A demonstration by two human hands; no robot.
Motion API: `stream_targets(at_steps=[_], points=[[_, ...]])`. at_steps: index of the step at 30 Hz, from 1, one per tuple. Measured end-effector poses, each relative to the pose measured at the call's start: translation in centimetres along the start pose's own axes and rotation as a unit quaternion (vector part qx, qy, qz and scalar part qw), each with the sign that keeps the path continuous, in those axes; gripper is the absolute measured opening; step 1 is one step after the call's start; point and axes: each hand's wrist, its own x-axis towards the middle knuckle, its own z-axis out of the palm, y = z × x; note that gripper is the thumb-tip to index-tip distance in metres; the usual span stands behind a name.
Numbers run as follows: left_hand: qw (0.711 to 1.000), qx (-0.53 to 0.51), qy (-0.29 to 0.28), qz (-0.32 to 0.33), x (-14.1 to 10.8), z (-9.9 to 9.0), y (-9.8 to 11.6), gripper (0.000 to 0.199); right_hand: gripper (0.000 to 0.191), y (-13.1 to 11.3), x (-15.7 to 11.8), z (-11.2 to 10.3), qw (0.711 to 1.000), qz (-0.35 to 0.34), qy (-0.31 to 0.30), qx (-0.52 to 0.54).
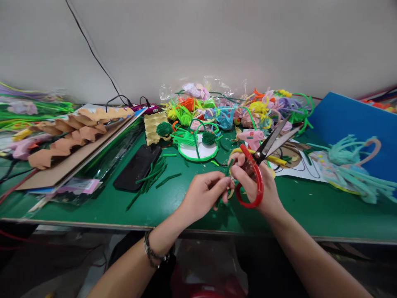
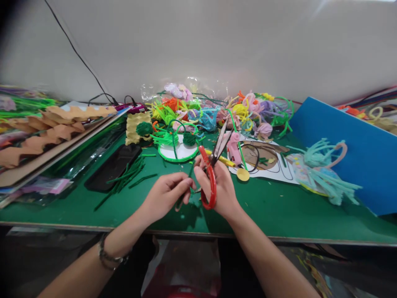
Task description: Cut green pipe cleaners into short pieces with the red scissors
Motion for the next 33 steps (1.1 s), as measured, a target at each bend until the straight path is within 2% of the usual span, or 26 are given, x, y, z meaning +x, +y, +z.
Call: stream_targets(at_steps=[2, 3, 4, 7, 10, 15, 19, 27, 33], points=[[0.998, -0.017, 0.053, 0.019, 0.2, -0.1, 0.1, 0.022, 0.008, 0.1, 0.1, -0.1, 0.998, -0.012, 0.052, -0.045], [0.996, -0.025, 0.076, 0.029, 0.3, -0.1, 0.2, 0.022, 0.008, 0.3, 0.1, -0.2, 0.997, -0.006, 0.056, -0.059], [0.994, -0.030, 0.093, 0.037, 0.3, -0.2, 0.2, 0.023, 0.009, 0.4, 0.0, -0.2, 0.996, 0.004, 0.047, -0.076], [0.990, -0.029, 0.122, 0.057, 0.2, -0.2, 0.4, 0.025, 0.017, 1.0, -0.4, -0.2, 0.989, 0.028, -0.039, -0.138], [0.988, -0.020, 0.138, 0.073, 0.0, -0.2, 0.5, 0.027, 0.021, 1.4, -0.8, 0.1, 0.968, 0.007, -0.065, -0.244], [0.987, -0.035, 0.125, 0.094, -0.2, 0.1, 0.5, 0.030, 0.018, 1.6, -1.0, 0.1, 0.923, -0.102, -0.008, -0.371], [0.988, -0.048, 0.094, 0.116, -0.5, 0.4, 0.6, 0.030, 0.012, 1.5, -0.8, 0.1, 0.891, -0.142, 0.017, -0.431], [0.983, -0.027, 0.091, 0.154, -0.8, 0.2, 0.5, 0.030, 0.014, 1.4, -0.8, 0.5, 0.884, -0.175, 0.008, -0.434], [0.983, -0.036, 0.101, 0.152, -0.6, 0.1, 0.5, 0.031, 0.016, 1.1, -0.9, 0.7, 0.885, -0.187, 0.007, -0.427]])
